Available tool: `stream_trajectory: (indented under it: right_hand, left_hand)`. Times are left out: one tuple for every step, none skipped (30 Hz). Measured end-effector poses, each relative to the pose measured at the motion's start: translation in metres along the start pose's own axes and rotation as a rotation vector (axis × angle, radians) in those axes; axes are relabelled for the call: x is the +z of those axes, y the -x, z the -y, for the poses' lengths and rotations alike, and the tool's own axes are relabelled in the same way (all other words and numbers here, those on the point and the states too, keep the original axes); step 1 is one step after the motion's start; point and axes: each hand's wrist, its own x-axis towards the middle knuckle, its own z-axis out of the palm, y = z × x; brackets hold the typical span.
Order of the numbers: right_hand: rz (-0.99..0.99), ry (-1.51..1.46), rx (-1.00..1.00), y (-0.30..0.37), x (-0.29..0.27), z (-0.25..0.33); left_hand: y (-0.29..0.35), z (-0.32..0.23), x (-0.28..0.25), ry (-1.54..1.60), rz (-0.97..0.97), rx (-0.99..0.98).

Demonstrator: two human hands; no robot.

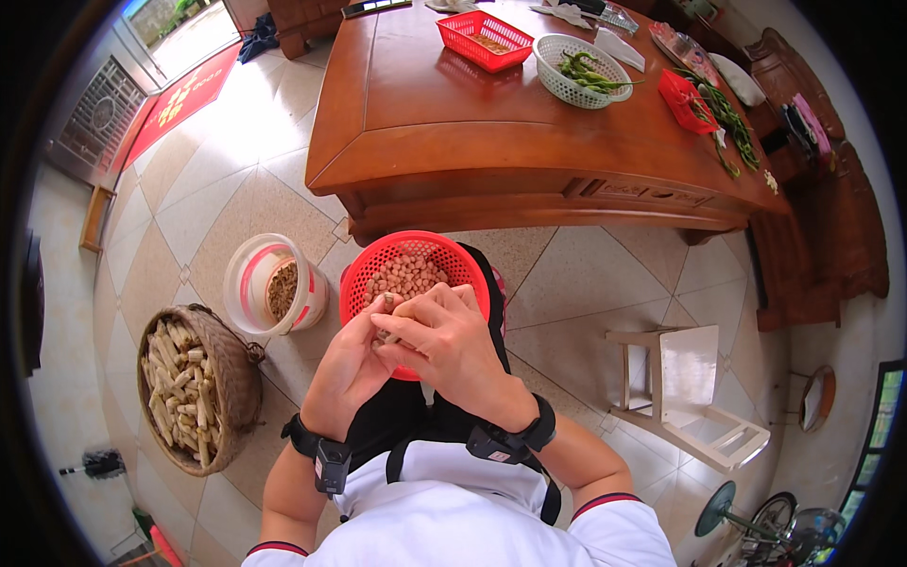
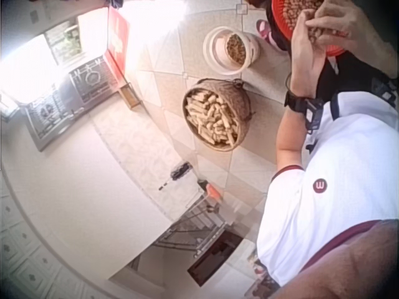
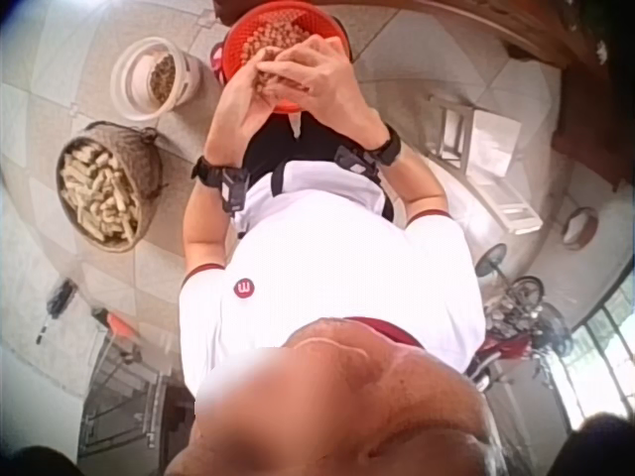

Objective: The person is peeling the skin off of peanuts by hand.

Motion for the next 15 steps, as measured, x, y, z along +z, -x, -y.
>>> stream_trajectory:
  right_hand:
    - [0.0,0.002,0.006,-0.001,-0.001,0.002]
    - [0.001,0.002,0.005,-0.001,-0.001,0.001]
    - [-0.02,-0.039,0.021,-0.001,-0.001,0.0]
    - [-0.042,-0.079,0.035,0.0,-0.002,-0.001]
    - [-0.042,-0.08,0.034,-0.001,-0.003,-0.002]
    - [-0.103,-0.068,0.063,-0.003,-0.005,-0.004]
    - [-0.163,-0.054,0.096,-0.004,-0.006,-0.007]
    - [-0.163,-0.053,0.097,-0.005,-0.007,-0.009]
    - [-0.148,-0.071,0.113,-0.006,-0.008,-0.011]
    - [-0.133,-0.09,0.128,-0.007,-0.008,-0.012]
    - [-0.118,-0.109,0.144,-0.008,-0.009,-0.013]
    - [-0.09,-0.115,0.143,-0.009,-0.012,-0.012]
    - [-0.091,-0.116,0.142,-0.008,-0.011,-0.013]
    - [-0.063,-0.162,0.144,-0.007,-0.011,-0.015]
    - [-0.036,-0.208,0.145,-0.006,-0.011,-0.016]
  left_hand:
    - [0.001,0.0,0.003,0.001,0.0,0.001]
    - [0.002,0.0,0.007,-0.003,-0.022,0.001]
    - [0.002,0.0,0.009,-0.006,-0.044,0.0]
    - [0.002,0.0,0.006,-0.006,-0.043,0.002]
    - [0.001,-0.001,0.0,-0.002,0.039,-0.012]
    - [0.001,-0.001,-0.003,0.002,0.121,-0.026]
    - [0.002,-0.001,0.001,0.002,0.122,-0.028]
    - [0.005,-0.002,0.008,-0.048,0.076,-0.004]
    - [0.006,-0.003,0.013,-0.099,0.03,0.021]
    - [0.008,-0.003,0.015,-0.099,0.03,0.02]
    - [0.009,-0.003,0.016,-0.128,0.049,0.022]
    - [0.009,-0.003,0.016,-0.157,0.069,0.024]
    - [0.01,-0.004,0.017,-0.157,0.068,0.025]
    - [0.01,-0.004,0.016,-0.18,0.102,0.009]
    - [0.01,-0.005,0.016,-0.203,0.135,-0.007]
